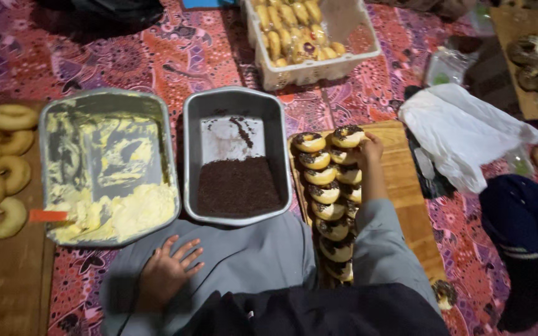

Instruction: The person sits on the floor and repeatedly picks up plain donuts, splits them open, fills them with a white cream from a metal tray, and places them into a second tray containing dark crumbs. The filled donuts are then arranged in rows on a wooden board.

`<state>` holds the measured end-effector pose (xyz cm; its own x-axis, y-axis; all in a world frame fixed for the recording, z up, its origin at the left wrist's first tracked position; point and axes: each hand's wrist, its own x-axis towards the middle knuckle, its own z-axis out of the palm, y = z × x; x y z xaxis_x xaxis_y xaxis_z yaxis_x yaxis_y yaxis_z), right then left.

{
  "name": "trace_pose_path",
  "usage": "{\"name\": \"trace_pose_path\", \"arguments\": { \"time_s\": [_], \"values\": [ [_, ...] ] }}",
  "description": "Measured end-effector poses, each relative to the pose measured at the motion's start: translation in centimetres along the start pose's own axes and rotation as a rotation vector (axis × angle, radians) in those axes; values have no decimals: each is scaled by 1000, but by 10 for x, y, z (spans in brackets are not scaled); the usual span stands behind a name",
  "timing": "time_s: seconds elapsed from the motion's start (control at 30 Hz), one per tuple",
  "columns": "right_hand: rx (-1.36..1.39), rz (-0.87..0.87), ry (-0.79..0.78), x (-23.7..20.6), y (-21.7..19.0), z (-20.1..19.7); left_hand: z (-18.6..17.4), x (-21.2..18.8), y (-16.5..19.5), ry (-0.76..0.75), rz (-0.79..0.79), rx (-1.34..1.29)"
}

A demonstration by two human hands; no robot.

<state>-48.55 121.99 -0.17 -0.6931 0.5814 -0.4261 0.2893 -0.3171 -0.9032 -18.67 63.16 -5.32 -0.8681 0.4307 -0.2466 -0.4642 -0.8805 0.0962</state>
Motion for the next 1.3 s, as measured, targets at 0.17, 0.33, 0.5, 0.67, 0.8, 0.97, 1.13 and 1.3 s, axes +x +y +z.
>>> {"name": "trace_pose_path", "arguments": {
  "time_s": [0.17, 0.33, 0.5, 0.67, 0.8, 0.97, 1.13, 1.3],
  "values": [
    [-651, -161, 112, 5, 3, 30, 5, -23, 7, 169, -115, 773],
    [-1428, -471, 108, -4, -1, 12, -12, -57, 27, 518, -5, 359],
    [-1197, -877, 34, -49, 26, 4, -67, -106, 72, -133, 384, -200],
    [-983, -866, -59, -141, 88, 15, -111, -151, 161, 265, 915, 321],
    [-916, -875, -254, -214, 123, 41, -103, -130, 271, 1023, 1019, 395],
    [-821, -780, -316, -286, 134, 85, -63, -67, 336, 1468, 1117, 1408],
    [-921, -806, -302, -336, 136, 121, -20, -6, 385, 1797, 1123, 1684],
    [-1000, -862, -303, -359, 132, 134, -21, 1, 441, 1633, 1027, 1538]
  ]
}}
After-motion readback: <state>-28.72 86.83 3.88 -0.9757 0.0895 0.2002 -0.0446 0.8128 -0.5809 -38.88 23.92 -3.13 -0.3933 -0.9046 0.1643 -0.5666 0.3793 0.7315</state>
